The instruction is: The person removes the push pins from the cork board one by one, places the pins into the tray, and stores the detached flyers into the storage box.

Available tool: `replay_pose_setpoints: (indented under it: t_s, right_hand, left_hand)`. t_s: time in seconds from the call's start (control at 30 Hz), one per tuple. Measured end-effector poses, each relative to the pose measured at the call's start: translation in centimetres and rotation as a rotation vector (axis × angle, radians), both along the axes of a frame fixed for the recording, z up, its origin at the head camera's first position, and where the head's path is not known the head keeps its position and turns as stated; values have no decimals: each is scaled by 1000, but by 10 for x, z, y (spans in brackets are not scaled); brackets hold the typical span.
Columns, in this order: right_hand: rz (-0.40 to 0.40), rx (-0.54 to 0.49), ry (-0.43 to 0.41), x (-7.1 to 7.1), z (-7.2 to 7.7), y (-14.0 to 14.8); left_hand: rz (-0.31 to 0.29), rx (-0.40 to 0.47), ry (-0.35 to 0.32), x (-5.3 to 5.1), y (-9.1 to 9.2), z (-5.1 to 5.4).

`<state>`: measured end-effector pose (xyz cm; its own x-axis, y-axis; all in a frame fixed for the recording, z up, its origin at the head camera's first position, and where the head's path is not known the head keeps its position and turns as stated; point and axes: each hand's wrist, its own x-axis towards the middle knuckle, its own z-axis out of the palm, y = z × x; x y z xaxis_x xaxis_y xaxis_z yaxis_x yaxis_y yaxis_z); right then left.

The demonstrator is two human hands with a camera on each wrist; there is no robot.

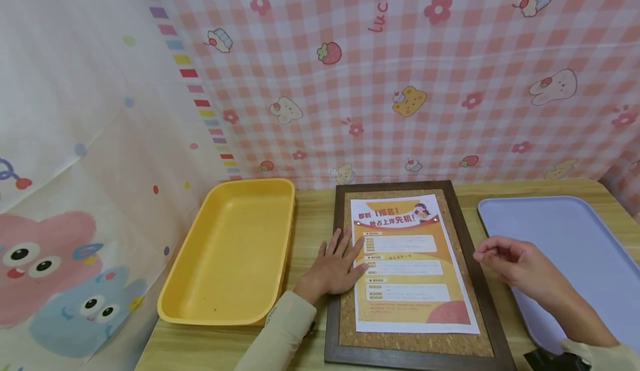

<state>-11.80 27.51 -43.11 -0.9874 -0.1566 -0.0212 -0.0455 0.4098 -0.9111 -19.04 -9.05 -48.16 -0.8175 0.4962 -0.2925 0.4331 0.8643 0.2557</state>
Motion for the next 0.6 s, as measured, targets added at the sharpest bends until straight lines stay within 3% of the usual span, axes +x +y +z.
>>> replay_pose_setpoints:
  t_s: [0.3, 0.6]
  right_hand:
    - [-64, -26, -57, -2, -9, 28]
    - [-164, 44, -132, -5, -20, 45]
  left_hand:
    - [1, -9, -1, -4, -1, -11]
    - [-10, -10, 6, 1, 0, 2]
